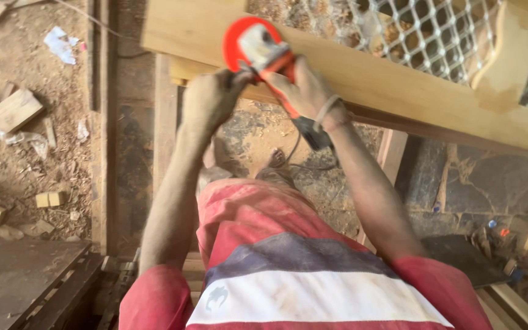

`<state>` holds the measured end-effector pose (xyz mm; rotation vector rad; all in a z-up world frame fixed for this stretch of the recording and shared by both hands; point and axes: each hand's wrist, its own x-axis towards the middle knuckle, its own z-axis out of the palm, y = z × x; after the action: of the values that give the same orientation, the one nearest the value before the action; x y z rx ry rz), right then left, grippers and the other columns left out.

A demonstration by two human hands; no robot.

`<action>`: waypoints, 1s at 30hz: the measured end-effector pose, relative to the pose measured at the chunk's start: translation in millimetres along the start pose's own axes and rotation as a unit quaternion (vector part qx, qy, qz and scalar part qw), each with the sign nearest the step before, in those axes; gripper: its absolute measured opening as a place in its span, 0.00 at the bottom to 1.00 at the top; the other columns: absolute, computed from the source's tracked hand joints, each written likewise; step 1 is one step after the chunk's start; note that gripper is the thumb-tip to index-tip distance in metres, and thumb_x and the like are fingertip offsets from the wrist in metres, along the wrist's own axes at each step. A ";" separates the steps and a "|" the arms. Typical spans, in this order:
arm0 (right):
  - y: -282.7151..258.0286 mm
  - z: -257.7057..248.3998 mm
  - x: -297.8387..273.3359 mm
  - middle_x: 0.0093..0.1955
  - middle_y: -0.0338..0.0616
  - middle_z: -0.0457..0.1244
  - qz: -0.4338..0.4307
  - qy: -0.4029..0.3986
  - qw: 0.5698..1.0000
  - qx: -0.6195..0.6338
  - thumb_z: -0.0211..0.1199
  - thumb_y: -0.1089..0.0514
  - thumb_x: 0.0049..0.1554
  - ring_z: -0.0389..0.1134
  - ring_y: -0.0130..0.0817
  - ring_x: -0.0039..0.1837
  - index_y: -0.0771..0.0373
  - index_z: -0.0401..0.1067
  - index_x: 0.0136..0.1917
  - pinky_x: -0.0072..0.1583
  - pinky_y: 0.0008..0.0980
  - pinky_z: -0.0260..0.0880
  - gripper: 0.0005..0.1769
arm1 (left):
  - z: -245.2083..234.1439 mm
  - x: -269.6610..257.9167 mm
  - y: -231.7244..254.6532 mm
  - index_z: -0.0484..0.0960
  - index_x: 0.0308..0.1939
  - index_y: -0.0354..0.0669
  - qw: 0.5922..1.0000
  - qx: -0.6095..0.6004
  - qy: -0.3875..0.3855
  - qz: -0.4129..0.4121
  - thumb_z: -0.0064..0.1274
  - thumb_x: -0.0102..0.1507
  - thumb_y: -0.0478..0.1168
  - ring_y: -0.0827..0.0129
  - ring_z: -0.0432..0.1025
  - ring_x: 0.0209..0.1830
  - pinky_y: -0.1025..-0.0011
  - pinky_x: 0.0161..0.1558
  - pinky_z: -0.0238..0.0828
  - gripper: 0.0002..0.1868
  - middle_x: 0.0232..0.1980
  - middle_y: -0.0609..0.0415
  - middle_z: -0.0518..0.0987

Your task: The person uses an electric sander to smooth the surface of a wooden frame with wire mesh inserts. They move the sander along the edges and flat surfaces, then lift and reposition the frame to access different areas.

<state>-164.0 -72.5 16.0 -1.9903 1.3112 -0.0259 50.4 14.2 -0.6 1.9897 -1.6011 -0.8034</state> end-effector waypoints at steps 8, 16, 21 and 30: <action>-81.8 57.9 62.0 0.29 0.52 0.67 -0.135 0.007 0.990 -0.034 0.50 0.19 0.61 0.73 0.45 0.33 0.70 0.64 0.53 0.34 0.44 0.72 0.46 | -69.4 -15.9 -94.2 0.86 0.35 0.40 0.998 -0.004 0.041 -0.055 0.51 0.75 0.61 0.67 0.64 0.17 0.62 0.24 0.62 0.28 0.22 0.51 0.74; -28.5 22.9 0.8 0.36 0.56 0.68 -0.070 0.034 0.995 -0.065 0.51 0.21 0.63 0.73 0.52 0.39 0.69 0.66 0.53 0.41 0.48 0.72 0.44 | -18.5 -21.1 -37.2 0.86 0.37 0.39 0.998 -0.051 0.046 -0.004 0.56 0.67 0.60 0.50 0.75 0.22 0.56 0.26 0.68 0.25 0.24 0.44 0.79; 25.7 0.9 -35.8 0.37 0.52 0.68 -0.037 0.010 0.999 -0.017 0.51 0.23 0.63 0.74 0.46 0.38 0.69 0.64 0.58 0.40 0.42 0.74 0.43 | 20.2 -24.4 6.6 0.83 0.34 0.38 0.997 -0.070 -0.017 -0.013 0.54 0.67 0.63 0.49 0.76 0.23 0.55 0.28 0.69 0.29 0.24 0.43 0.79; 105.7 -30.7 -83.2 0.41 0.53 0.68 -0.018 0.035 0.999 -0.013 0.55 0.24 0.64 0.75 0.44 0.43 0.68 0.62 0.57 0.43 0.39 0.75 0.41 | 82.7 -23.1 68.6 0.81 0.32 0.36 0.997 -0.059 -0.047 0.030 0.52 0.69 0.63 0.49 0.76 0.23 0.55 0.29 0.70 0.30 0.22 0.44 0.78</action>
<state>-298.8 -44.7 6.8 -2.0509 1.3259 -0.0973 -58.7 22.5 -10.7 1.8376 -1.6175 -0.9585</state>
